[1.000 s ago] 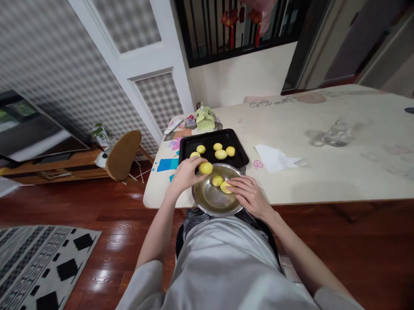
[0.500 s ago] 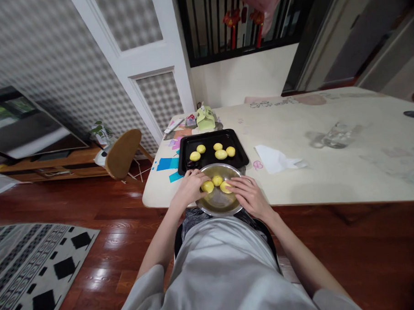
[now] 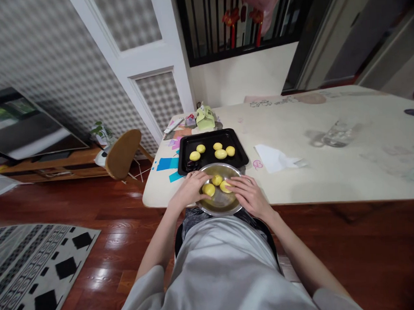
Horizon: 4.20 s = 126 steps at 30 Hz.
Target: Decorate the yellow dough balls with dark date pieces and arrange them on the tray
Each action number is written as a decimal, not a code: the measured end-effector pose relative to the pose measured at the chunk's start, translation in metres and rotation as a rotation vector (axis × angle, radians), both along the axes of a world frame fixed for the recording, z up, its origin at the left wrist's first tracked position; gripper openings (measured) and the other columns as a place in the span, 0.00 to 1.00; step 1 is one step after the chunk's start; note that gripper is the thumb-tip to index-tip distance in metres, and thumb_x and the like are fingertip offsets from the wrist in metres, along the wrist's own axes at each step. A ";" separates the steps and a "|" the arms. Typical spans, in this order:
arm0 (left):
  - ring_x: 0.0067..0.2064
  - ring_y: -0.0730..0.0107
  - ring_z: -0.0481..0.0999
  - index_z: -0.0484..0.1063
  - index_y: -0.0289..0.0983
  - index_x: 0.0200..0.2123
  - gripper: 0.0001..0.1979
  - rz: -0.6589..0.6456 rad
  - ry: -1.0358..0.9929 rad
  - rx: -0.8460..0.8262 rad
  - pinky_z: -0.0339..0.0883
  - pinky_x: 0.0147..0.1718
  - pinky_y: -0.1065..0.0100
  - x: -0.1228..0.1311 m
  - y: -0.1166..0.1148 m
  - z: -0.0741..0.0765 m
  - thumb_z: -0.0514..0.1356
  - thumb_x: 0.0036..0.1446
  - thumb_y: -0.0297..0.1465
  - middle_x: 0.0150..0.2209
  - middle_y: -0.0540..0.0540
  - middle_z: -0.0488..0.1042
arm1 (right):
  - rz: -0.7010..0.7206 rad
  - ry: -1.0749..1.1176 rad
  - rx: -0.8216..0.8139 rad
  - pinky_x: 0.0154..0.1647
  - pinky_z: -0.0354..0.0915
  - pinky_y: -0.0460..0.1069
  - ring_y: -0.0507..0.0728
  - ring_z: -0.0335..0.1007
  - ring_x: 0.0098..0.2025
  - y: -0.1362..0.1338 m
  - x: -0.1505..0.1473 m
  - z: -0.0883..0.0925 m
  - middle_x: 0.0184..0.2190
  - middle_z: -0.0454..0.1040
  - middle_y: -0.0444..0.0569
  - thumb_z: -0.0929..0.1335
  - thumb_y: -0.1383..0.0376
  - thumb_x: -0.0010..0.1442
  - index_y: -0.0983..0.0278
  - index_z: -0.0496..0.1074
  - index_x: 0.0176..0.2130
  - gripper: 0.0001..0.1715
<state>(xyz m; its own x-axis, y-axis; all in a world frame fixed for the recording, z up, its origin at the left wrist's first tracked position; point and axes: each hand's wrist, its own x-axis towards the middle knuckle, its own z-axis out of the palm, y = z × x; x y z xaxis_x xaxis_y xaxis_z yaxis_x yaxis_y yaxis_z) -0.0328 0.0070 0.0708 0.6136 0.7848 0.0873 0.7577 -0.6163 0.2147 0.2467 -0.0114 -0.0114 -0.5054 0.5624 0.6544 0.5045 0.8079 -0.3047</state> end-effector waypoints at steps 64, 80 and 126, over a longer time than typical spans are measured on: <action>0.53 0.56 0.77 0.76 0.40 0.46 0.07 0.012 -0.092 0.150 0.73 0.54 0.55 0.000 -0.018 -0.013 0.62 0.67 0.24 0.51 0.44 0.78 | -0.131 -0.199 0.053 0.70 0.54 0.67 0.66 0.67 0.65 -0.002 0.008 0.008 0.59 0.79 0.55 0.61 0.57 0.75 0.61 0.77 0.58 0.22; 0.63 0.54 0.75 0.76 0.42 0.57 0.16 -0.075 -0.236 0.111 0.72 0.60 0.52 0.007 -0.009 -0.018 0.62 0.68 0.26 0.61 0.41 0.76 | -0.089 -0.220 0.008 0.70 0.57 0.69 0.67 0.66 0.67 -0.005 0.004 0.012 0.61 0.78 0.55 0.63 0.60 0.74 0.61 0.75 0.61 0.22; 0.55 0.56 0.78 0.77 0.39 0.53 0.12 0.141 -0.325 0.161 0.71 0.56 0.55 0.024 0.019 -0.017 0.62 0.69 0.29 0.53 0.42 0.80 | -0.028 -0.205 -0.086 0.70 0.60 0.69 0.64 0.69 0.68 -0.004 -0.005 0.018 0.67 0.73 0.54 0.63 0.60 0.75 0.60 0.74 0.63 0.22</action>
